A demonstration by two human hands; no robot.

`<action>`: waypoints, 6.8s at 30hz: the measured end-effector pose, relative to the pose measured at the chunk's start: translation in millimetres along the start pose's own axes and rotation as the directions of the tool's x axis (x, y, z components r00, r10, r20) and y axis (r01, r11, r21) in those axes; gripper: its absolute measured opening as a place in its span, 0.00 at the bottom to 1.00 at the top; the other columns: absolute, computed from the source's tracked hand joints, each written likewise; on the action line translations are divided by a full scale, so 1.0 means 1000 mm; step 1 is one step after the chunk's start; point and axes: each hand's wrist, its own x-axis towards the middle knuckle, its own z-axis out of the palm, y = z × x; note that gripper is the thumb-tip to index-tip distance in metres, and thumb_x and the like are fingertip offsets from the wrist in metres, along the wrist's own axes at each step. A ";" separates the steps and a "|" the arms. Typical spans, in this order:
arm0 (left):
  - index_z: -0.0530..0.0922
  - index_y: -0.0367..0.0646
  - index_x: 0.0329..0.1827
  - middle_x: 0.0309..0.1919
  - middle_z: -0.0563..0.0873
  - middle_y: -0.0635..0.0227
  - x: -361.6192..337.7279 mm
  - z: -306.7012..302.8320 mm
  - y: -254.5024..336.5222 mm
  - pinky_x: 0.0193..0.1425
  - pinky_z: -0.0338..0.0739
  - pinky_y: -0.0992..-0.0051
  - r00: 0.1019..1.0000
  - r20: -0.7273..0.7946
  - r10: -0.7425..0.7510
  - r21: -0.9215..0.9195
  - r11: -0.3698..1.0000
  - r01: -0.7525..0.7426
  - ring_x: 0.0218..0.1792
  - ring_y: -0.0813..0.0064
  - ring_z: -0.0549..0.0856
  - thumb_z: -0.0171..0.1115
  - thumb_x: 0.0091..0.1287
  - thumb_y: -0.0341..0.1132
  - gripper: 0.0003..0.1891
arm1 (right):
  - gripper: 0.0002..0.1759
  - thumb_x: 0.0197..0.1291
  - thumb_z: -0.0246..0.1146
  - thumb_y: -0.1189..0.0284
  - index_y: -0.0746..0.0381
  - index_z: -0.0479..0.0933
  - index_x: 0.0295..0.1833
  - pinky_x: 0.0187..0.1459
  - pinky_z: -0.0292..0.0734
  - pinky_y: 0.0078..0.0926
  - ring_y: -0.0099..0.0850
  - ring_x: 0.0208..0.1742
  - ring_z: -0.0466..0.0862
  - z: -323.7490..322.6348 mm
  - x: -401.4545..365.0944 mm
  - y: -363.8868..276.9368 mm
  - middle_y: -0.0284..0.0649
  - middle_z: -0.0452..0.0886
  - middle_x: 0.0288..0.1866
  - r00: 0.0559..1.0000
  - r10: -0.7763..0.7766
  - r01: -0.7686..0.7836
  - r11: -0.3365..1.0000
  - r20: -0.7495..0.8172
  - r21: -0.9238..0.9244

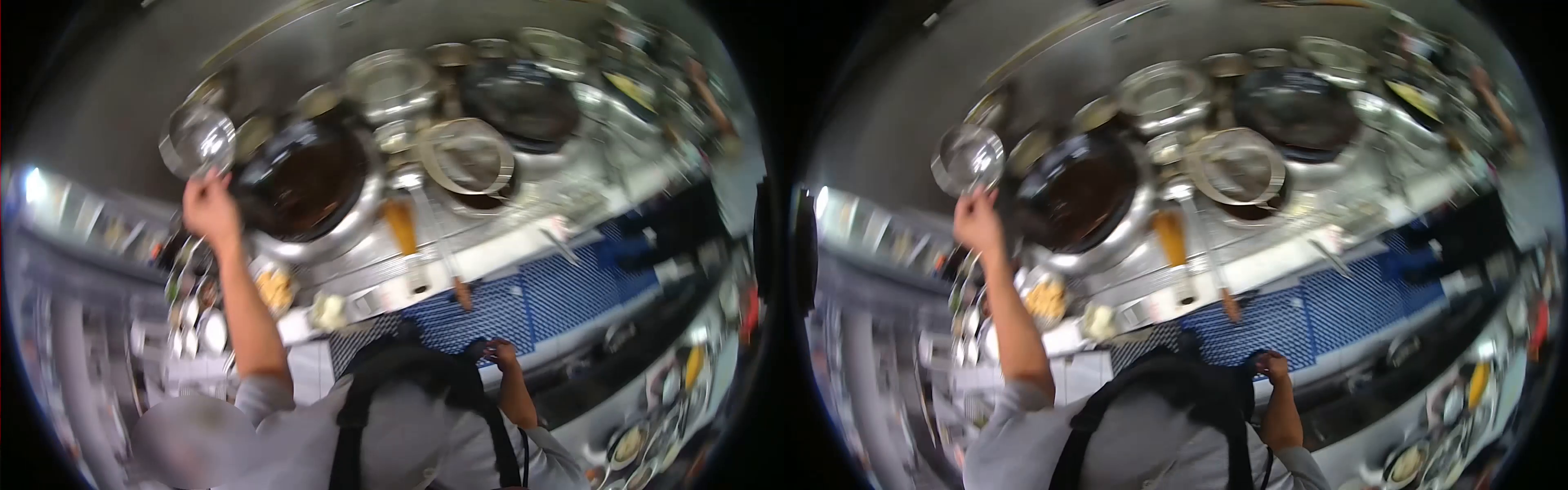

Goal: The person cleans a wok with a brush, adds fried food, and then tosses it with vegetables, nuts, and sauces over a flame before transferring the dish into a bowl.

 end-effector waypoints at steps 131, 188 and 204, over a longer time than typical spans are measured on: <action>0.83 0.35 0.27 0.21 0.83 0.62 -0.208 -0.229 0.105 0.22 0.69 0.78 0.983 0.155 0.101 -0.026 0.995 -0.099 0.18 0.75 0.78 0.69 0.60 0.24 0.05 | 0.10 0.67 0.57 0.77 0.70 0.80 0.49 0.17 0.59 0.22 0.17 0.17 0.68 0.414 -0.138 -0.335 0.33 0.77 0.22 0.603 -0.514 0.787 0.260 0.610 -0.559; 0.65 0.44 0.46 0.25 0.74 0.66 -0.207 -0.024 -0.054 0.15 0.59 0.81 0.220 0.576 -0.787 -0.324 0.027 0.946 0.17 0.83 0.66 0.44 0.67 0.21 0.09 | 0.34 0.61 0.65 0.74 0.66 0.69 0.73 0.40 0.78 0.35 0.34 0.32 0.83 0.474 -0.175 -0.299 0.46 0.81 0.29 0.333 -0.580 0.849 -0.158 0.743 -0.504; 0.65 0.42 0.48 0.23 0.74 0.66 -0.193 -0.040 -0.023 0.13 0.58 0.78 0.376 0.552 -0.744 -0.179 0.334 0.925 0.15 0.82 0.67 0.43 0.69 0.23 0.07 | 0.27 0.70 0.55 0.75 0.62 0.66 0.74 0.18 0.72 0.23 0.22 0.20 0.76 0.486 -0.191 -0.296 0.37 0.78 0.31 0.611 -0.461 0.740 0.620 0.643 -0.259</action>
